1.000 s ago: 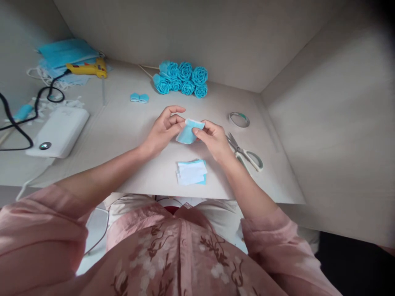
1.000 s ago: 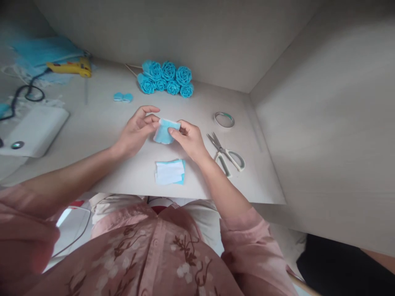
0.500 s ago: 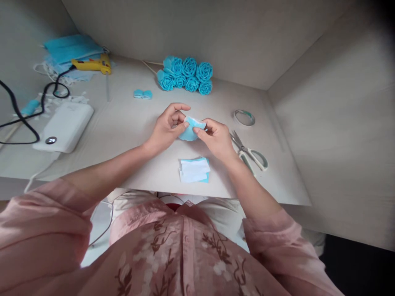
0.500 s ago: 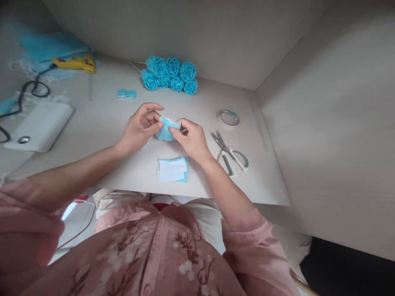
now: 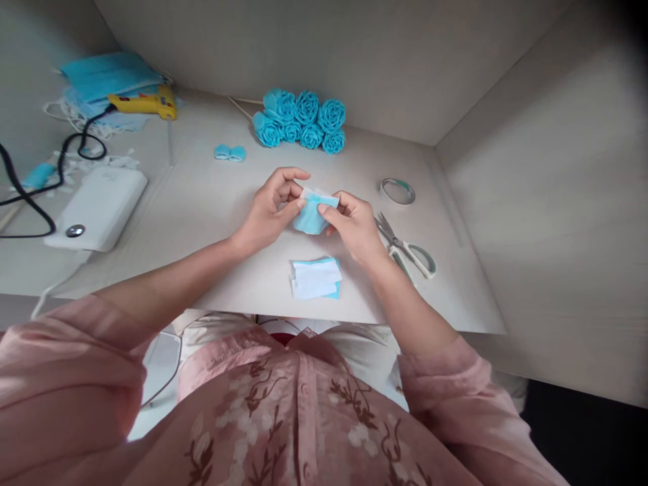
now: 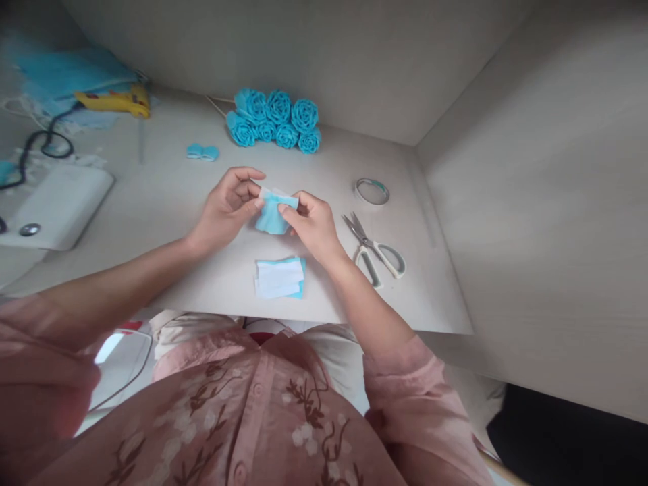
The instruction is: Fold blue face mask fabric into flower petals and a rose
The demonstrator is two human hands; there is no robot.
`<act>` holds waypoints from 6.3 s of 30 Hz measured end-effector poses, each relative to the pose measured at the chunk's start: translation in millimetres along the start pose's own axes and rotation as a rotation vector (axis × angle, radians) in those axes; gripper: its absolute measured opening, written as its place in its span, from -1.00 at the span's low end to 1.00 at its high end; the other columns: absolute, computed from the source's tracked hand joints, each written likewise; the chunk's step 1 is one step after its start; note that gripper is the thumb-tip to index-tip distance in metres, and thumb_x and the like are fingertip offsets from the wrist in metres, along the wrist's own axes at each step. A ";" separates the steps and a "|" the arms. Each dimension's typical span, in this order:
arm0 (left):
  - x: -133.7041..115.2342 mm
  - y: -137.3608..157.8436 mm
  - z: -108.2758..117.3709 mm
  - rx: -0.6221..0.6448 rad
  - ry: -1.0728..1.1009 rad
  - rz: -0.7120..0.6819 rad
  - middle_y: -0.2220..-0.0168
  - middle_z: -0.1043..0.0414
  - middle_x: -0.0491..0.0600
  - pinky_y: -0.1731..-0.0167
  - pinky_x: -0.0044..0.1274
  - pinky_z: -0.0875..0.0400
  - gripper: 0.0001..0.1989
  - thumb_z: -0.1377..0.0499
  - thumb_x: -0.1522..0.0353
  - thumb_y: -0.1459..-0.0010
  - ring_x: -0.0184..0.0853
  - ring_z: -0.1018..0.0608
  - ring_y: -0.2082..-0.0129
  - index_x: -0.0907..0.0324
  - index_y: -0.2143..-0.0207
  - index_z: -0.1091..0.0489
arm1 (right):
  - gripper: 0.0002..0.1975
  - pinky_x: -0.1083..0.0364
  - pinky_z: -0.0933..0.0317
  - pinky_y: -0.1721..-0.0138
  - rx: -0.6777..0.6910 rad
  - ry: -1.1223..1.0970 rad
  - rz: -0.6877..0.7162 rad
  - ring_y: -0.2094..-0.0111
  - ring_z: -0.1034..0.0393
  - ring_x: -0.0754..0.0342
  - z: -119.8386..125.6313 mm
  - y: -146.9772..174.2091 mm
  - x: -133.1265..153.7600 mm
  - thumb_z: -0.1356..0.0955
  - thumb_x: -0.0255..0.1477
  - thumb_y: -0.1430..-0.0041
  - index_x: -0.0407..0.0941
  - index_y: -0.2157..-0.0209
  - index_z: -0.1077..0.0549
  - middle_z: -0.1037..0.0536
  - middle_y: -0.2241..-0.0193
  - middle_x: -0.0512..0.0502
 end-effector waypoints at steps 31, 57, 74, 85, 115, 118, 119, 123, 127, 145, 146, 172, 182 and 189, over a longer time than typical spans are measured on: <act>-5.1 1.5 -1.4 0.045 -0.174 0.023 0.51 -0.36 -0.10 0.46 -0.54 -0.28 -0.68 -0.32 0.18 -0.09 -0.41 -0.37 0.49 0.16 0.53 -0.33 | -0.80 0.13 -0.01 0.46 -0.218 0.379 0.172 0.53 -0.13 0.19 0.9 6.6 15.0 -0.40 -0.37 -0.05 -0.07 0.55 -0.30 -0.30 0.60 0.09; -6.9 -3.7 20.3 -0.210 -0.115 0.009 0.42 -0.37 -0.10 0.26 -0.49 -0.35 -0.83 -0.20 0.25 -0.19 -0.37 -0.39 0.38 0.14 0.39 -0.34 | -0.67 0.22 -0.20 0.59 0.122 -0.283 -0.154 0.52 -0.29 0.22 1.8 -2.2 -4.8 -0.55 -0.19 0.12 -0.12 0.49 -0.48 -0.44 0.57 0.06; -21.4 2.0 4.6 -0.036 -0.568 -0.249 0.34 -0.49 -0.06 0.17 -0.42 -0.34 -0.92 -0.24 0.36 -0.14 -0.28 -0.49 0.26 0.17 0.39 -0.43 | -0.61 0.19 -0.15 0.58 0.130 -0.071 -0.063 0.57 -0.17 0.22 -5.9 2.7 4.7 -0.51 -0.11 0.05 -0.09 0.54 -0.35 -0.28 0.63 0.12; -22.0 1.7 3.6 -0.010 -0.541 -0.246 0.37 -0.49 -0.06 0.18 -0.44 -0.33 -0.93 -0.20 0.40 -0.14 -0.31 -0.49 0.30 0.18 0.41 -0.44 | -0.67 0.18 -0.17 0.58 0.148 -0.068 -0.016 0.56 -0.19 0.22 -6.5 2.2 5.1 -0.48 -0.15 0.01 -0.10 0.50 -0.40 -0.29 0.59 0.11; 3.8 3.8 -3.6 0.058 0.068 0.217 0.44 -0.41 -0.09 0.38 -0.54 -0.32 -0.81 -0.37 0.29 -0.01 -0.43 -0.42 0.44 0.20 0.46 -0.46 | -0.76 0.11 0.03 0.42 -0.094 0.459 0.132 0.53 -0.07 0.19 -1.6 4.9 12.7 -0.33 -0.36 -0.02 -0.07 0.58 -0.17 -0.23 0.62 0.12; 4.3 3.5 -3.7 0.063 0.052 0.200 0.46 -0.39 -0.10 0.39 -0.53 -0.31 -0.82 -0.36 0.29 -0.02 -0.43 -0.42 0.45 0.19 0.46 -0.45 | -0.76 0.11 0.03 0.42 -0.088 0.451 0.127 0.52 -0.08 0.18 -1.5 4.7 13.2 -0.33 -0.37 -0.02 -0.06 0.58 -0.16 -0.23 0.62 0.11; 4.4 3.5 -3.7 0.066 0.051 0.199 0.46 -0.39 -0.11 0.40 -0.53 -0.31 -0.82 -0.36 0.29 -0.02 -0.43 -0.42 0.46 0.19 0.46 -0.45 | -0.75 0.11 0.03 0.42 -0.088 0.449 0.128 0.52 -0.08 0.17 -1.3 4.6 13.4 -0.34 -0.38 -0.02 -0.06 0.59 -0.16 -0.23 0.62 0.11; 5.2 3.6 -4.3 0.086 0.058 0.217 0.49 -0.37 -0.12 0.43 -0.51 -0.30 -0.80 -0.35 0.26 -0.04 -0.42 -0.42 0.49 0.18 0.46 -0.43 | -0.75 0.10 0.02 0.42 -0.090 0.448 0.138 0.52 -0.08 0.17 -1.2 3.9 13.5 -0.34 -0.39 -0.02 -0.06 0.59 -0.15 -0.23 0.62 0.11; 4.8 2.9 -4.0 0.095 0.026 0.187 0.47 -0.37 -0.10 0.42 -0.52 -0.33 -0.78 -0.35 0.24 -0.04 -0.42 -0.43 0.47 0.17 0.46 -0.43 | -0.75 0.10 0.03 0.42 -0.091 0.442 0.143 0.52 -0.07 0.17 -1.5 3.2 12.9 -0.33 -0.39 -0.02 -0.06 0.59 -0.15 -0.22 0.62 0.11; -7.8 -0.7 -0.8 0.088 -0.103 -0.052 0.34 -0.43 -0.01 0.18 -0.46 -0.38 -0.70 -0.32 0.13 -0.11 -0.34 -0.48 0.30 0.16 0.46 -0.42 | -0.74 0.12 0.02 0.44 -0.119 0.348 0.122 0.52 -0.07 0.19 5.1 -2.0 9.5 -0.35 -0.41 -0.01 -0.07 0.61 -0.17 -0.21 0.63 0.11; -8.0 -0.9 -0.2 0.087 -0.092 -0.049 0.33 -0.43 -0.01 0.18 -0.47 -0.38 -0.68 -0.33 0.11 -0.11 -0.34 -0.48 0.29 0.16 0.45 -0.42 | -0.73 0.12 0.02 0.44 -0.122 0.327 0.103 0.52 -0.07 0.19 8.1 -3.1 8.3 -0.35 -0.40 -0.02 -0.06 0.61 -0.17 -0.21 0.63 0.11; 9.2 -8.4 12.7 -0.033 0.194 0.213 0.55 -0.23 -0.10 0.38 -0.48 -0.34 -0.74 -0.12 0.22 -0.18 -0.38 -0.35 0.50 0.13 0.52 -0.24 | -0.69 0.15 -0.01 0.56 -0.039 0.012 -0.018 0.65 -0.13 0.24 12.0 -5.3 -7.2 -0.41 -0.24 -0.08 -0.06 0.57 -0.28 -0.26 0.69 0.15; 7.8 -10.2 22.7 -0.171 0.033 0.207 0.67 -0.02 -0.15 0.43 -0.48 -0.29 -0.57 -0.08 0.23 -0.22 -0.43 -0.16 0.60 0.11 0.63 0.02 | -0.68 0.15 -0.01 0.59 -0.033 -0.045 -0.016 0.67 -0.13 0.25 12.3 -4.8 -4.3 -0.42 -0.27 -0.07 -0.06 0.59 -0.25 -0.25 0.68 0.16; 11.1 -9.0 20.5 -0.164 0.131 0.243 0.57 -0.23 -0.11 0.41 -0.52 -0.26 -0.76 -0.05 0.33 -0.20 -0.41 -0.31 0.53 0.15 0.54 -0.25 | -0.67 0.18 -0.02 0.60 -0.039 -0.055 -0.024 0.66 -0.15 0.26 11.2 -4.7 -5.3 -0.44 -0.24 -0.06 -0.07 0.57 -0.28 -0.27 0.67 0.17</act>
Point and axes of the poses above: each hand's wrist, its own y-axis away from the middle knuckle, its own z-axis out of the back of the hand, x = y × z, the point moved 5 cm from there along -y, towards the middle knuckle
